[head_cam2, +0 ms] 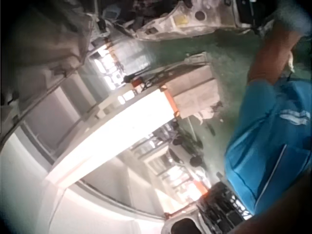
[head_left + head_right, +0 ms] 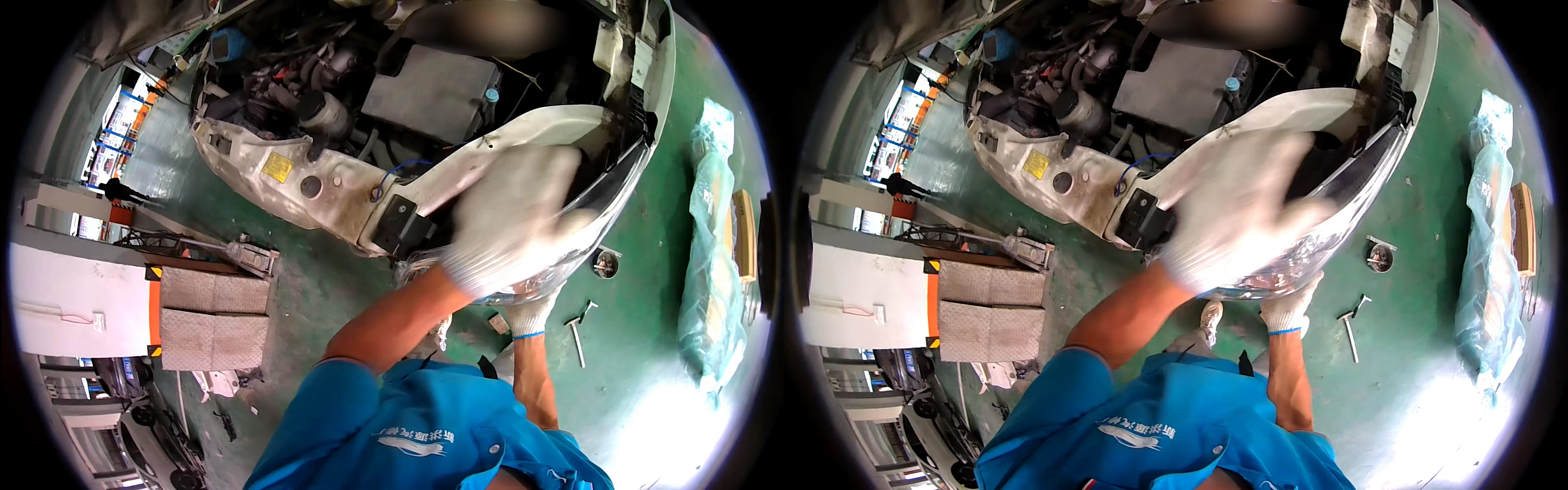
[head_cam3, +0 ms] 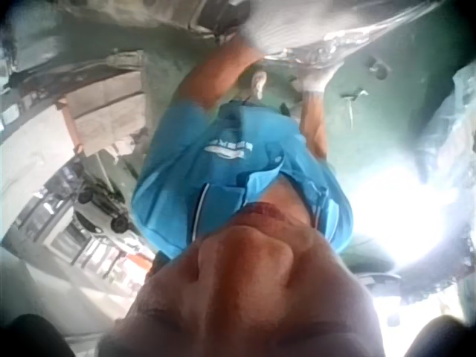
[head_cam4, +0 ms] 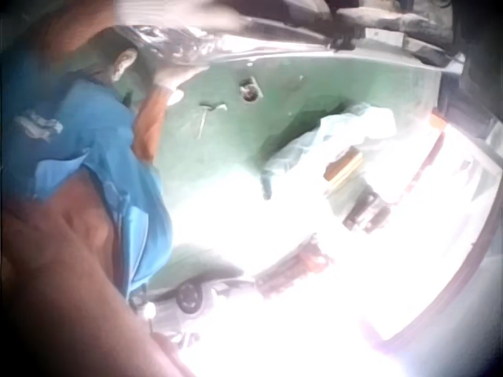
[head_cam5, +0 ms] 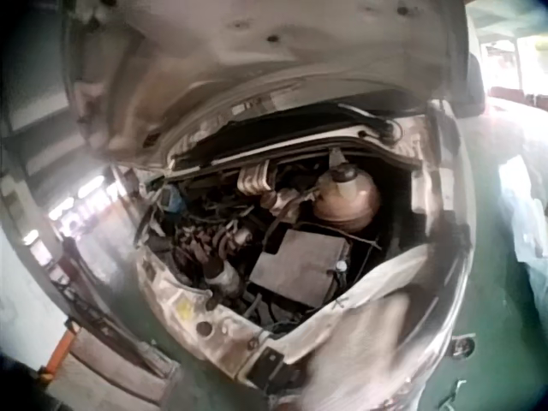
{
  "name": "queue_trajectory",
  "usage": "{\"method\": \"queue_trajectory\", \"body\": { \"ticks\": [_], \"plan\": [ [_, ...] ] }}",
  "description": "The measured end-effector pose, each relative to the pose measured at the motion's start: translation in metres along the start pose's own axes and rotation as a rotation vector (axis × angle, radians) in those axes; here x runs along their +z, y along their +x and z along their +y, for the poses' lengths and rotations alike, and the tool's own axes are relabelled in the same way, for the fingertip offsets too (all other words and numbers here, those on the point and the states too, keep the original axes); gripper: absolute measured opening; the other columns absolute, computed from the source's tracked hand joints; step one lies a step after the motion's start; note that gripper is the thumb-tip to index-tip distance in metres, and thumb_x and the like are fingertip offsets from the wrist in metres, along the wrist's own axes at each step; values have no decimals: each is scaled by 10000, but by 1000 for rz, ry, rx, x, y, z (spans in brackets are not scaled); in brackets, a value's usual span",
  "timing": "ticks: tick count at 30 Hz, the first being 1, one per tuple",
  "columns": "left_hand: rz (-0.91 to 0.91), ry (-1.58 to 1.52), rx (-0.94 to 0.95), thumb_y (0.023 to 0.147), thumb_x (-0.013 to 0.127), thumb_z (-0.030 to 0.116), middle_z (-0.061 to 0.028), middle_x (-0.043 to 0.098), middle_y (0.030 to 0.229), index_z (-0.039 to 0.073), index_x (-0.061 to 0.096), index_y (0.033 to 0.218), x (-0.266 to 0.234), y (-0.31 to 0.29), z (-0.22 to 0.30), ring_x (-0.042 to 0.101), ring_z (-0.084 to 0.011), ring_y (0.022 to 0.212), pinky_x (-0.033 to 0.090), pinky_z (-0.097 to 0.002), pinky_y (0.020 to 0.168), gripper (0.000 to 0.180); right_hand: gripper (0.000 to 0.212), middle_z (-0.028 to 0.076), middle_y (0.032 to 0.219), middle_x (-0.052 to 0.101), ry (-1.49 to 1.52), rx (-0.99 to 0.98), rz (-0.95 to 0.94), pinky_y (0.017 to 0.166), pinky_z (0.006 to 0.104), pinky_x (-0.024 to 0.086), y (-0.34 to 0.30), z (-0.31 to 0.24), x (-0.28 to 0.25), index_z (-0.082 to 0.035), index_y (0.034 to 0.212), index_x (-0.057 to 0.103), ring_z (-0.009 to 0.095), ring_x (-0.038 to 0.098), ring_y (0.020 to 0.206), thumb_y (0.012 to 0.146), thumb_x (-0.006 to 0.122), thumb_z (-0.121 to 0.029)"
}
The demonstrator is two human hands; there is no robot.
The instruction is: The person repeatedly attempts to install a car headlight into the front bumper assembly. They use a hammer to tap the metal frame and adjust the headlight position multiple times, removing and reinserting the unit throughout the clip.
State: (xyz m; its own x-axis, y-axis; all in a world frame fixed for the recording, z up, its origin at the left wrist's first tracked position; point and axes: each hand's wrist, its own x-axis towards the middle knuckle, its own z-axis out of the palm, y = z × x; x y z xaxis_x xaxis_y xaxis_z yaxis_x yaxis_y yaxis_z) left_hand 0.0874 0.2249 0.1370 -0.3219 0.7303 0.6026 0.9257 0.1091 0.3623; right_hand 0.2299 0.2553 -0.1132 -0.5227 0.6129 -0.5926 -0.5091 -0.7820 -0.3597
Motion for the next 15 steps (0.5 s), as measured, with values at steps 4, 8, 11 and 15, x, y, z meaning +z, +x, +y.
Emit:
{"method": "queue_trajectory", "body": {
  "ticks": [4, 8, 11, 15],
  "plan": [
    [118, 351, -517, 827, 800, 381, -214, 619, 1191, 2, 589, 1289, -75, -114, -52, 620, -414, 1103, 539, -485, 968, 634, 785, 98, 1479, 495, 137, 106, -124, 1077, 551, 430, 9, 0, -14, -168, 1535, 407, 349, 503, 1295, 1005, 321, -741],
    [-118, 424, -644, 798, 823, 453, -280, 549, 1314, -34, 532, 1364, -68, -124, -57, 563, -462, 1219, 501, -521, 1010, 801, 777, 91, 1487, 487, 130, 74, -69, 1143, 514, 370, 13, 5, -20, -148, 1528, 415, 317, 476, 1334, 1014, 332, -724],
    [-146, 336, -783, 769, 841, 460, -275, 560, 1295, -22, 561, 1318, -64, -105, -67, 568, -453, 1198, 506, -514, 995, 783, 768, 88, 1491, 486, 114, 34, -58, 1149, 512, 366, 18, 3, -20, -148, 1530, 414, 312, 471, 1341, 1017, 345, -715],
    [-75, 346, -909, 688, 893, 415, -192, 677, 1112, 29, 681, 1143, -63, -106, -75, 674, -367, 1030, 534, -460, 939, 633, 773, 87, 1511, 474, 145, 54, -101, 1153, 519, 362, 7, 6, -8, -147, 1538, 403, 320, 458, 1359, 1018, 342, -715]
  ]
}}
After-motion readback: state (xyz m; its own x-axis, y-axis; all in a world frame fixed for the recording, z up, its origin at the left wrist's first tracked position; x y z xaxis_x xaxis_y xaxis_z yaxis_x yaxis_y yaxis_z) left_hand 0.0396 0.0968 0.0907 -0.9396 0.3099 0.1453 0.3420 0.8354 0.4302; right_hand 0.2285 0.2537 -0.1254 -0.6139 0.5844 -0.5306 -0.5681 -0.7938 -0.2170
